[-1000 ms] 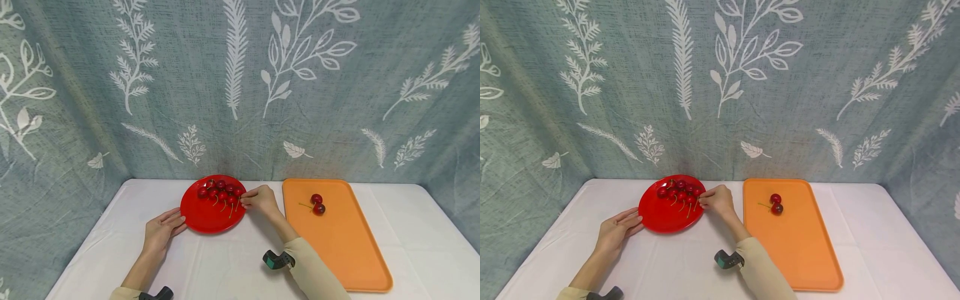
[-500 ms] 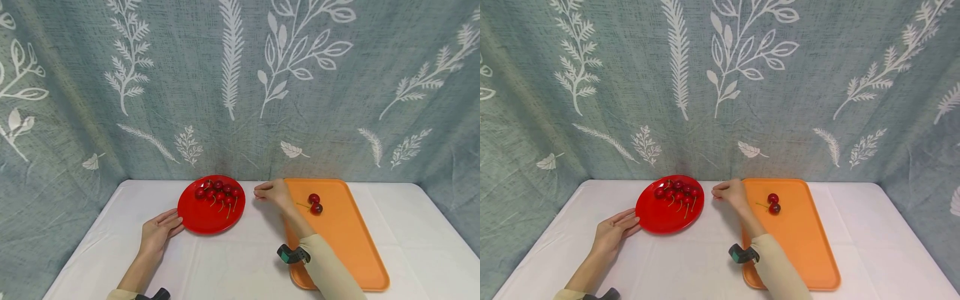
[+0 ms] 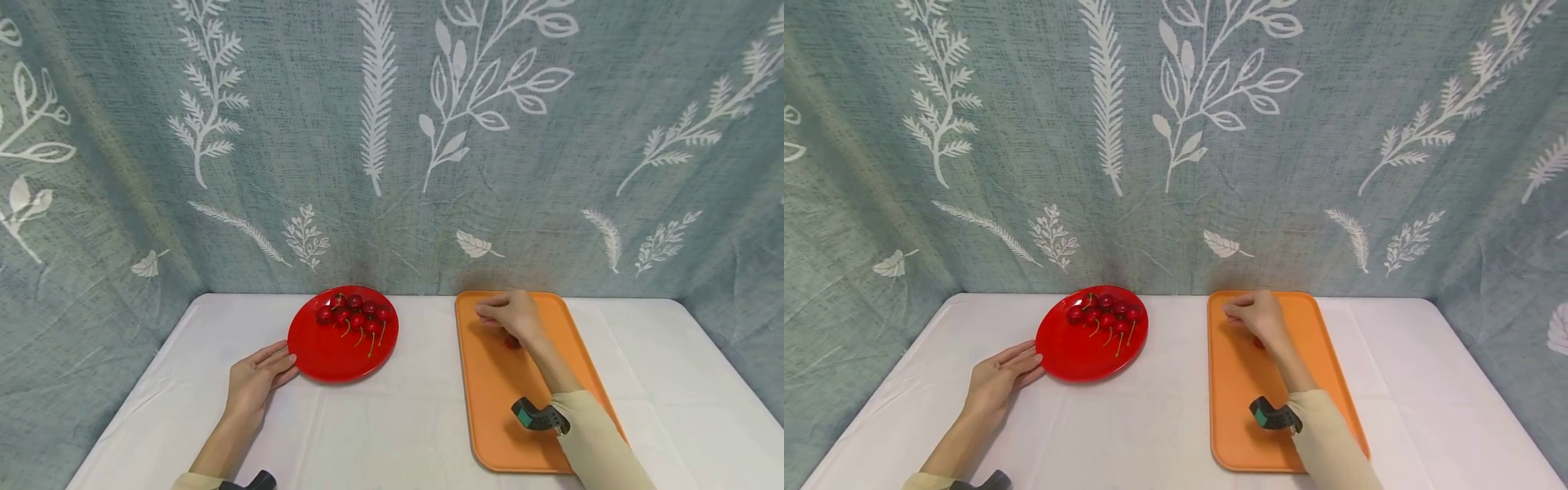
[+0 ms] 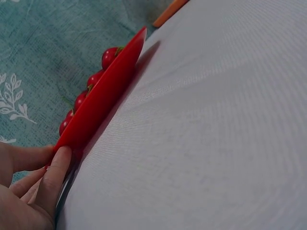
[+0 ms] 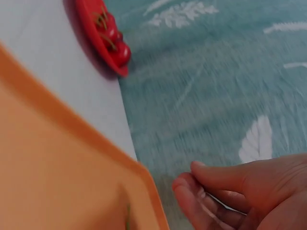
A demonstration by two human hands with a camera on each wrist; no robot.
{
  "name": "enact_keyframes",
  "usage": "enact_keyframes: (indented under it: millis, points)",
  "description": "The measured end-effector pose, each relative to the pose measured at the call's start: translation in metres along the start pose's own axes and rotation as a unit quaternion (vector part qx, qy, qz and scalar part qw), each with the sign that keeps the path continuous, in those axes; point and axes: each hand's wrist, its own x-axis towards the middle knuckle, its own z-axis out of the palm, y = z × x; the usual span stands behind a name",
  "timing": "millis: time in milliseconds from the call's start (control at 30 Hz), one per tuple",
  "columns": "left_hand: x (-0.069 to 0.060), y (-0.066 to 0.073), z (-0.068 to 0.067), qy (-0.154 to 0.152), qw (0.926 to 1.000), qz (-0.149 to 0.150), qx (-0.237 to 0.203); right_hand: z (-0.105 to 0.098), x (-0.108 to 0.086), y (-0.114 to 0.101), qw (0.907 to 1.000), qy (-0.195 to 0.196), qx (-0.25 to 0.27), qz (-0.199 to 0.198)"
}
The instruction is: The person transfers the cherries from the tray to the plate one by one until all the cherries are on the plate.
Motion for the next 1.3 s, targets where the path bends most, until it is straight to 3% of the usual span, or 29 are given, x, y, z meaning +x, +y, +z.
enact_keyframes:
  millis: [167, 267, 400, 567, 700, 867, 1067, 1300]
  points:
    - [-0.001, 0.0, 0.0, 0.002, 1.0, 0.0, 0.0, -0.022, -0.008, 0.012, 0.9978, 0.002, -0.066, 0.004]
    - [0.0, -0.001, 0.001, -0.002, 1.0, 0.001, 0.0, -0.032, -0.013, 0.019, 0.9914, 0.027, -0.125, -0.026]
    - [0.0, -0.001, 0.001, -0.003, 1.0, 0.005, 0.004, -0.041, -0.018, 0.026, 0.9832, 0.04, -0.177, -0.022]
    - [0.0, -0.002, 0.0, -0.001, 1.0, 0.006, 0.003, -0.045, -0.017, 0.031, 0.9884, 0.013, -0.15, 0.022]
    - [0.0, -0.003, 0.0, 0.002, 1.0, 0.007, 0.0, -0.043, -0.016, 0.034, 0.9911, 0.004, -0.129, 0.034]
    - [0.0, -0.003, 0.0, 0.001, 0.9999, 0.013, 0.004, -0.039, -0.013, 0.036, 0.989, 0.007, -0.144, 0.032]
    - [0.0, -0.002, -0.001, 0.005, 0.9998, 0.016, 0.005, -0.035, -0.006, 0.033, 0.9788, 0.013, -0.2, 0.041]
    - [-0.001, -0.002, -0.001, -0.002, 0.9999, 0.014, 0.002, -0.033, -0.002, 0.03, 0.9809, 0.009, -0.186, 0.056]
